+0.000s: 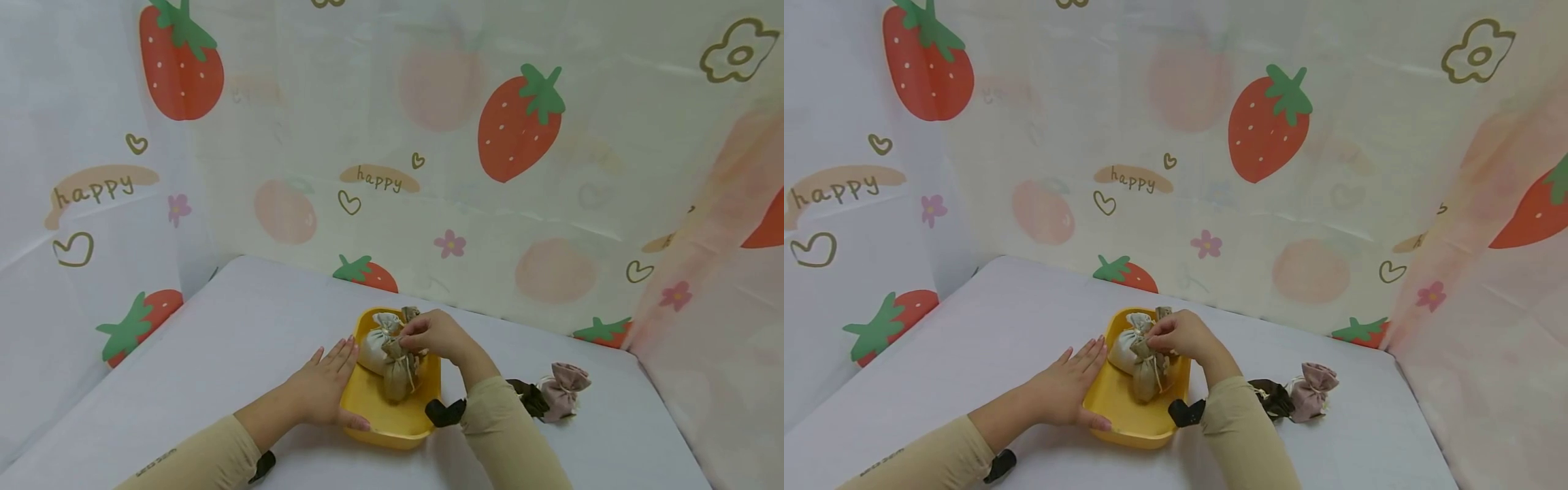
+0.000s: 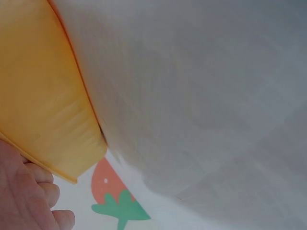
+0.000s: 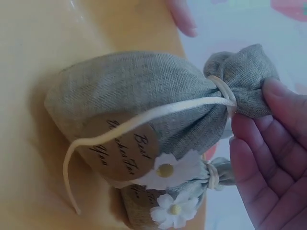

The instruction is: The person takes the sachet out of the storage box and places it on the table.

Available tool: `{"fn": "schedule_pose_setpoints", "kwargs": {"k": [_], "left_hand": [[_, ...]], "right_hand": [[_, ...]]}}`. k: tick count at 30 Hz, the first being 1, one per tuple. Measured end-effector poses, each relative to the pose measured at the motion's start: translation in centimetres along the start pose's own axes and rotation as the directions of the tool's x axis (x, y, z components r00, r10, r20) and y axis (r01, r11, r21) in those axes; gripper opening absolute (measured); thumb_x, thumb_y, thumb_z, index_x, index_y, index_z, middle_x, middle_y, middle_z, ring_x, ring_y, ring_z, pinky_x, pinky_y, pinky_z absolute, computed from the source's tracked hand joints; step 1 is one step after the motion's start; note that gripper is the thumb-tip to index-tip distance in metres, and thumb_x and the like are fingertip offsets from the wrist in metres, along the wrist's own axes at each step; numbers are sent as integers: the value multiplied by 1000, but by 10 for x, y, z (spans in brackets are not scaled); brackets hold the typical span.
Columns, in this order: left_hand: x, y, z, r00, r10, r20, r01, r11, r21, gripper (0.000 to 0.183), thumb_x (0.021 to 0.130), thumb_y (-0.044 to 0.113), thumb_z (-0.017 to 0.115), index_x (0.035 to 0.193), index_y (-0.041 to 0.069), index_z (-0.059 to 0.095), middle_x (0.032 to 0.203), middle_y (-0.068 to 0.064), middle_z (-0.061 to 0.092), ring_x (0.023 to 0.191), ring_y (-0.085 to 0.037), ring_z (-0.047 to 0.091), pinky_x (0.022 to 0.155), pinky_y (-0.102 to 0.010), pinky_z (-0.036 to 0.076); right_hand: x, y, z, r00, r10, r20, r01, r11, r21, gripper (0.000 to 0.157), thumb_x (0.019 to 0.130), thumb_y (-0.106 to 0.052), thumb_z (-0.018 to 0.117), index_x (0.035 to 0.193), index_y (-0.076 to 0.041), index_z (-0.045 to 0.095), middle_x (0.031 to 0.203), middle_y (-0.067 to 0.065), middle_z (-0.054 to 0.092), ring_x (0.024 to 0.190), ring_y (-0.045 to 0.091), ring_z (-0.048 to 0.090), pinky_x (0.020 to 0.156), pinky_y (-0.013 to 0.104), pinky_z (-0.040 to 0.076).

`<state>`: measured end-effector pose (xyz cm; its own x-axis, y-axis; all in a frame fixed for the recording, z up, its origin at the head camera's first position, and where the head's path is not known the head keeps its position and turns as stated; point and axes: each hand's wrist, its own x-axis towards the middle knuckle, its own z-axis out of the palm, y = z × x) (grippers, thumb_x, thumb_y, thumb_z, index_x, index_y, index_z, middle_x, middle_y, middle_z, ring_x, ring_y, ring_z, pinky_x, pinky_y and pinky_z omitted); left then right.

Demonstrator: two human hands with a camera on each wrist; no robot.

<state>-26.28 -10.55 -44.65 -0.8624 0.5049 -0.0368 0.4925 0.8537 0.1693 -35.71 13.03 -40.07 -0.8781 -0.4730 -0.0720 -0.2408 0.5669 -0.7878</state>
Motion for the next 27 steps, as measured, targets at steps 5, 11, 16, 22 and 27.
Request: {"fn": "schedule_pose_setpoints", "kwargs": {"k": [5,11,16,22,27], "left_hand": [[1,0,0,1000,-8,7,8,1000,-2,124,63,86,42,145,0,11,152,-16,3,139,-28,1,108,-53,11],[2,1,1,1000,-13,7,12,1000,15,125,61,88,39,146,0,11,152,-15,3,140,-27,1,108,-52,11],[2,1,0,1000,-11,10,11,1000,19,125,61,89,38,146,0,11,152,-15,3,139,-28,1,108,-52,11],[1,1,-1,1000,-12,16,11,1000,14,124,62,87,39,145,0,12,152,-16,3,139,-27,1,108,-52,11],[3,2,0,1000,-14,17,14,999,31,125,60,89,37,146,1,12,152,-15,3,140,-28,2,108,-52,11]], "right_hand": [[-5,-4,-3,997,9,-77,-9,1000,-7,9,80,-24,71,83,-15,73,80,0,66,73,16,60,76,44,50],[-12,-12,-4,982,14,-189,-8,999,31,7,81,-22,70,83,-15,73,80,-1,67,74,16,59,74,38,51],[-20,-19,-6,960,-1,-280,17,999,52,7,82,-18,69,85,-12,73,83,0,68,75,14,62,73,32,52],[-30,-27,-12,942,29,-336,-1,997,81,7,82,-16,69,85,-11,73,82,2,68,76,16,63,76,33,52],[-41,-30,-20,930,31,-367,5,995,97,8,82,-16,69,87,-10,73,84,3,69,78,16,65,81,38,50]]}}
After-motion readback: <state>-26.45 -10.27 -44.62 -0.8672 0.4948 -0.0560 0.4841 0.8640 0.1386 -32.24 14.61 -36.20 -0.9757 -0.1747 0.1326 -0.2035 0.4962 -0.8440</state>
